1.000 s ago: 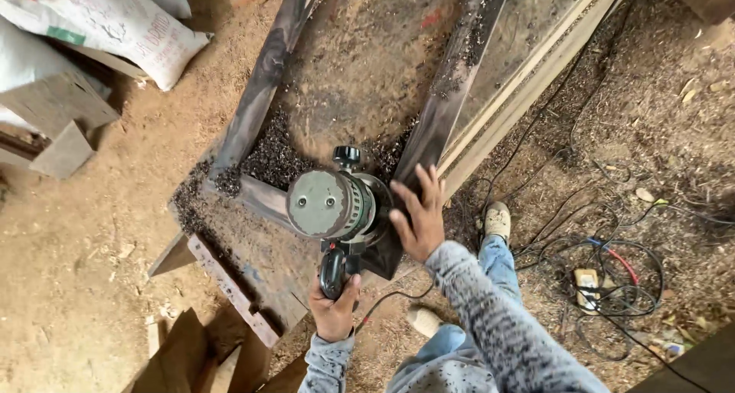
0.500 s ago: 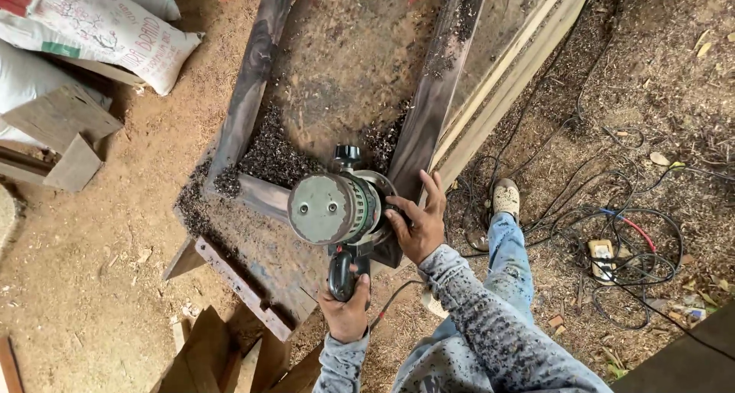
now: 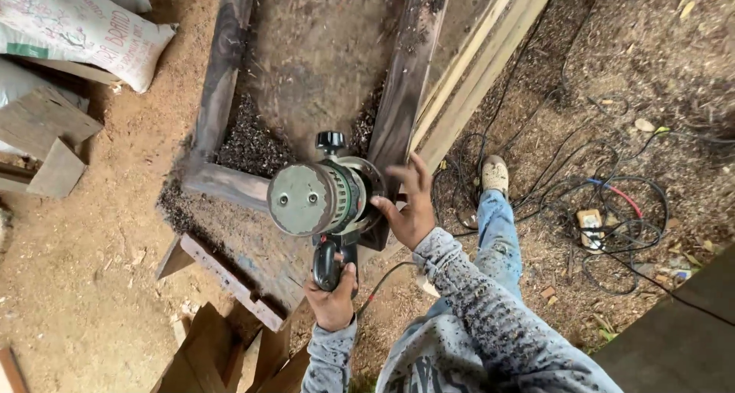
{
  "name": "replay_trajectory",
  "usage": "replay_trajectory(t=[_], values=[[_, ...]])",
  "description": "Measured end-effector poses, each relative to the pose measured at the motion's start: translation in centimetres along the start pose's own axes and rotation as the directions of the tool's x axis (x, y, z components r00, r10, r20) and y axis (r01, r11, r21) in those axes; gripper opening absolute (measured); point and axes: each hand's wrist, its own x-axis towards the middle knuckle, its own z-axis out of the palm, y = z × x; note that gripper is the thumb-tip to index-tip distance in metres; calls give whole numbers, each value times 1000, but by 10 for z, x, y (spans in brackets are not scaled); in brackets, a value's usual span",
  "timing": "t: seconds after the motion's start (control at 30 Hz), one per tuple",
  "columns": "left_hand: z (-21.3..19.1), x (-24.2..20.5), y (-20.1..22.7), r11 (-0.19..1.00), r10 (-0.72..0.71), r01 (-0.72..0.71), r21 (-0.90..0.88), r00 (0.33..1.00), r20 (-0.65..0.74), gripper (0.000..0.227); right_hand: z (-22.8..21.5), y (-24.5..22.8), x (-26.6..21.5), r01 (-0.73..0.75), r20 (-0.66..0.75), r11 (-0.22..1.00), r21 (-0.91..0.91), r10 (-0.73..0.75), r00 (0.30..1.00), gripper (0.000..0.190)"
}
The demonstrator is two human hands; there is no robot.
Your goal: Using a power wood router to shape the inner edges of a wooden frame.
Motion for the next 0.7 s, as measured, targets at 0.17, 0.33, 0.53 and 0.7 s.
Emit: replay_trajectory(t=[0.17,0.33,0.53,0.7], values=[[-6,1,-8,999,-9,9,54,1000,-3,21,-8,21,45,-590,87,752,295,594,800,72],[9,4,7,999,-29,29,36,1000,-4,27,-13,47,88,-726,225,660,196,690,688,78],[1,-6,-5,1000,1,-1,1,1000,22,27,-19,39,78,-759,296,624,188,701,649,83],[-16,-28,-15,990,-102,107,-86,993,58,16,-24,47,44,-740,259,621,259,693,672,80]])
